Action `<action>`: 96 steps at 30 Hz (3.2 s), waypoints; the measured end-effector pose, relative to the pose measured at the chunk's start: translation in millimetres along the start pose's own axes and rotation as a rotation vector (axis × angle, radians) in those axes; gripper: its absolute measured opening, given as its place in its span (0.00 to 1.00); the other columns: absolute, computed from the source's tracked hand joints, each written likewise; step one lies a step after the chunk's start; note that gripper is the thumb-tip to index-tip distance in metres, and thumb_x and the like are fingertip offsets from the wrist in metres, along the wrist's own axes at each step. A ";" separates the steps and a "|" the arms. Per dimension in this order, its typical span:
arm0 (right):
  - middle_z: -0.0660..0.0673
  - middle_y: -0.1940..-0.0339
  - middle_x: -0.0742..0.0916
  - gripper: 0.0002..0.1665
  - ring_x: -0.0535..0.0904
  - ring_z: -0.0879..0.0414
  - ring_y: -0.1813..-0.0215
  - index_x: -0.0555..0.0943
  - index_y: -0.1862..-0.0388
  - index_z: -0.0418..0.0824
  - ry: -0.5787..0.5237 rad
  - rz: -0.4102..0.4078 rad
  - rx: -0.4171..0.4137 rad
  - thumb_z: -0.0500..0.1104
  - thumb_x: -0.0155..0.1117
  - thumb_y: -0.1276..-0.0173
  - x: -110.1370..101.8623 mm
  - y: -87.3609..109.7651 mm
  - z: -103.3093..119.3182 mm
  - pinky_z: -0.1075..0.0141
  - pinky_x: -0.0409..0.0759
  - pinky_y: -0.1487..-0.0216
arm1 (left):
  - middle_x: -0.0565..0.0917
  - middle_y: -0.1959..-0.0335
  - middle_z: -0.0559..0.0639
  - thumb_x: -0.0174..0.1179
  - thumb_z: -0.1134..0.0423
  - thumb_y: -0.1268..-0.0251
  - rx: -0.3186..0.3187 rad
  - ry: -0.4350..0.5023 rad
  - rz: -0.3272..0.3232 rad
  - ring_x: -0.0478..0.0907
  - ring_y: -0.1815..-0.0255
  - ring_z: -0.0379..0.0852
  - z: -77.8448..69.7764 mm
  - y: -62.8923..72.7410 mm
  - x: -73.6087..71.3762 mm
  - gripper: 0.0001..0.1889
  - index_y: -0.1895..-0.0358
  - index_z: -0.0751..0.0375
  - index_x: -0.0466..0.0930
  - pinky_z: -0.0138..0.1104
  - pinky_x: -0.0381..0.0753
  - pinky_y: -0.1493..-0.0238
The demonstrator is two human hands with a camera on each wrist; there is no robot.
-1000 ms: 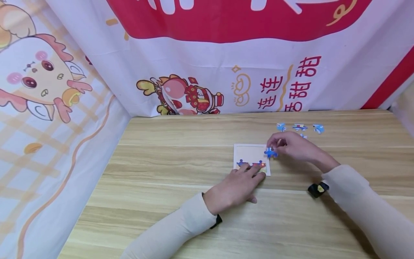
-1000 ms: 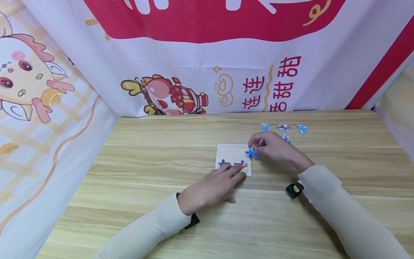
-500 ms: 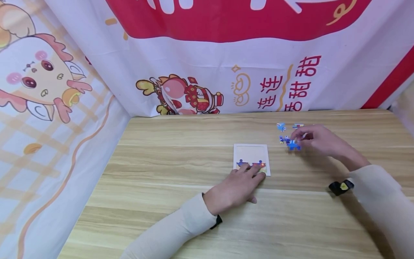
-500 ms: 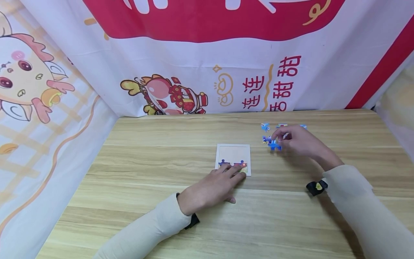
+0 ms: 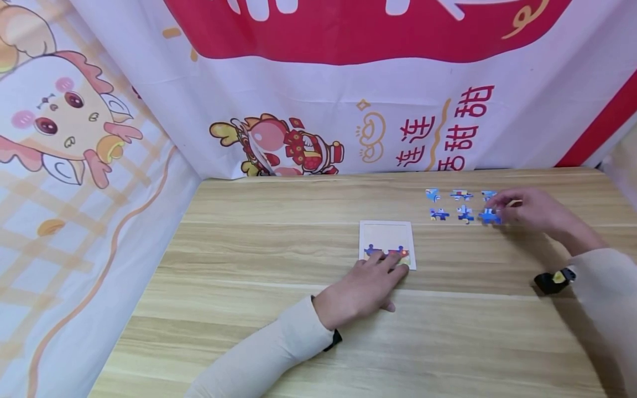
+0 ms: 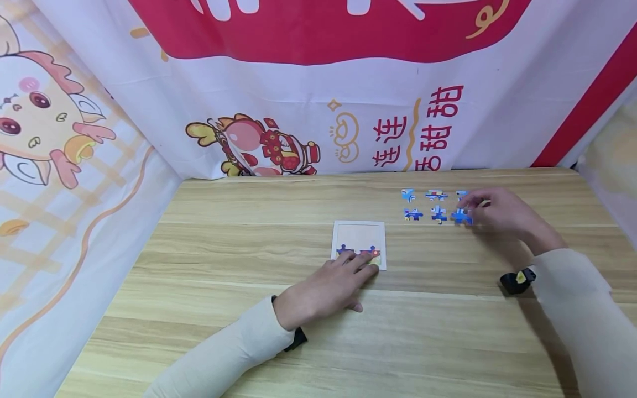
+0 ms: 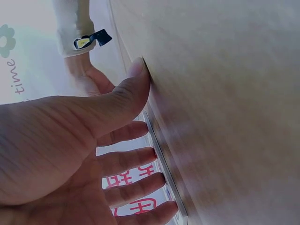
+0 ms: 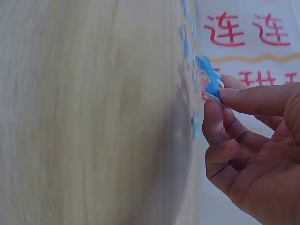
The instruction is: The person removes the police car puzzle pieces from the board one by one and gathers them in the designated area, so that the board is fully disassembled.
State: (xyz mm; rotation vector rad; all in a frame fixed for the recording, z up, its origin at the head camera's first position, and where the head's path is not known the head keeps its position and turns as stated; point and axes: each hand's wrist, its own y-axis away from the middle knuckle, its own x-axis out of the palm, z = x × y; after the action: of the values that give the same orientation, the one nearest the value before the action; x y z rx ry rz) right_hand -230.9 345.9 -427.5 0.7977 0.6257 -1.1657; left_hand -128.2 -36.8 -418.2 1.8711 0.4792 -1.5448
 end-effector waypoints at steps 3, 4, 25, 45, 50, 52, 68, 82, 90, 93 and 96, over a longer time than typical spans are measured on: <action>0.32 0.44 0.83 0.18 0.73 0.39 0.44 0.83 0.38 0.34 -0.009 0.014 0.040 0.36 0.57 0.22 -3.4 -2.5 -10.1 0.63 0.74 0.53 | 0.67 0.21 0.46 0.69 0.42 0.34 0.001 -0.005 -0.006 0.67 0.28 0.48 0.0 -0.3 0.4 0.38 0.24 0.47 0.68 0.43 0.82 0.40; 0.31 0.44 0.83 0.18 0.73 0.39 0.44 0.83 0.37 0.34 -0.011 0.018 0.047 0.36 0.57 0.21 -4.0 -3.6 -12.9 0.64 0.74 0.54 | 0.67 0.21 0.46 0.69 0.42 0.34 0.002 -0.003 -0.007 0.67 0.28 0.48 0.1 -0.3 0.6 0.37 0.24 0.47 0.68 0.43 0.82 0.40; 0.29 0.44 0.82 0.18 0.73 0.42 0.50 0.83 0.38 0.32 0.001 0.051 0.072 0.35 0.56 0.21 -3.9 -16.0 -18.9 0.62 0.76 0.59 | 0.65 0.20 0.46 0.68 0.42 0.34 0.005 0.013 -0.009 0.67 0.26 0.49 1.4 -0.9 1.6 0.37 0.24 0.47 0.68 0.44 0.81 0.38; 0.28 0.44 0.82 0.18 0.72 0.40 0.50 0.83 0.39 0.32 0.006 0.030 0.054 0.30 0.55 0.23 -0.5 -17.3 -16.0 0.62 0.75 0.59 | 0.61 0.17 0.45 0.68 0.43 0.34 -0.019 0.037 0.031 0.64 0.23 0.49 0.6 -1.7 0.4 0.38 0.23 0.45 0.67 0.44 0.80 0.35; 0.28 0.45 0.82 0.18 0.71 0.39 0.50 0.84 0.40 0.32 0.004 0.016 0.048 0.28 0.55 0.24 0.5 -17.6 -15.9 0.60 0.74 0.58 | 0.61 0.17 0.45 0.67 0.42 0.34 -0.019 0.030 0.029 0.64 0.23 0.49 0.8 -1.8 0.3 0.38 0.23 0.45 0.66 0.44 0.80 0.35; 0.28 0.45 0.82 0.18 0.71 0.39 0.49 0.85 0.41 0.32 0.005 0.013 0.046 0.28 0.54 0.24 0.6 -17.9 -16.2 0.60 0.74 0.58 | 0.61 0.17 0.45 0.67 0.42 0.34 -0.018 0.029 0.029 0.64 0.23 0.49 0.8 -1.8 0.2 0.38 0.23 0.45 0.66 0.44 0.80 0.35; 0.33 0.48 0.85 0.14 0.74 0.41 0.48 0.86 0.44 0.36 0.059 -0.054 -0.039 0.36 0.61 0.23 8.3 -15.4 19.0 0.61 0.76 0.56 | 0.61 0.16 0.49 0.64 0.41 0.31 0.027 -0.037 -0.014 0.64 0.21 0.51 1.0 2.2 3.3 0.39 0.21 0.49 0.65 0.47 0.80 0.33; 0.39 0.56 0.89 0.10 0.80 0.48 0.55 0.88 0.49 0.35 -0.010 -0.018 -0.274 0.32 0.64 0.26 43.3 -18.0 113.1 0.65 0.79 0.60 | 0.66 0.20 0.54 0.58 0.46 0.22 0.042 -0.123 -0.036 0.64 0.20 0.51 -8.8 9.1 7.9 0.33 0.20 0.52 0.63 0.41 0.79 0.31; 0.40 0.54 0.91 0.10 0.83 0.51 0.55 0.89 0.51 0.35 -0.065 0.126 -0.361 0.31 0.64 0.26 75.3 -24.1 150.1 0.55 0.83 0.48 | 0.66 0.19 0.59 0.57 0.44 0.22 0.035 -0.186 -0.028 0.64 0.19 0.52 -13.7 11.1 10.3 0.34 0.20 0.55 0.63 0.41 0.77 0.28; 0.40 0.57 0.91 0.10 0.83 0.53 0.57 0.88 0.51 0.34 -0.081 0.176 -0.382 0.31 0.64 0.27 86.6 -26.3 159.7 0.57 0.83 0.50 | 0.66 0.20 0.58 0.57 0.42 0.23 0.037 -0.217 -0.030 0.65 0.21 0.51 -14.2 10.3 10.5 0.36 0.20 0.55 0.64 0.40 0.77 0.29; 0.41 0.59 0.91 0.09 0.83 0.54 0.57 0.88 0.52 0.34 -0.097 0.215 -0.387 0.31 0.64 0.27 96.5 -28.6 167.0 0.58 0.83 0.49 | 0.67 0.20 0.58 0.57 0.41 0.24 0.037 -0.228 -0.025 0.66 0.22 0.51 -14.2 9.4 10.2 0.36 0.20 0.55 0.65 0.39 0.77 0.28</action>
State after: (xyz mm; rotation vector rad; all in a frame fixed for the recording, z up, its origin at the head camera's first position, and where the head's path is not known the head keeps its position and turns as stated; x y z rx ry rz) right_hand -226.5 151.5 -412.5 0.4627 0.6425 -0.8464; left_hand -109.4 -35.1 -424.4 1.6941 0.3734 -1.7679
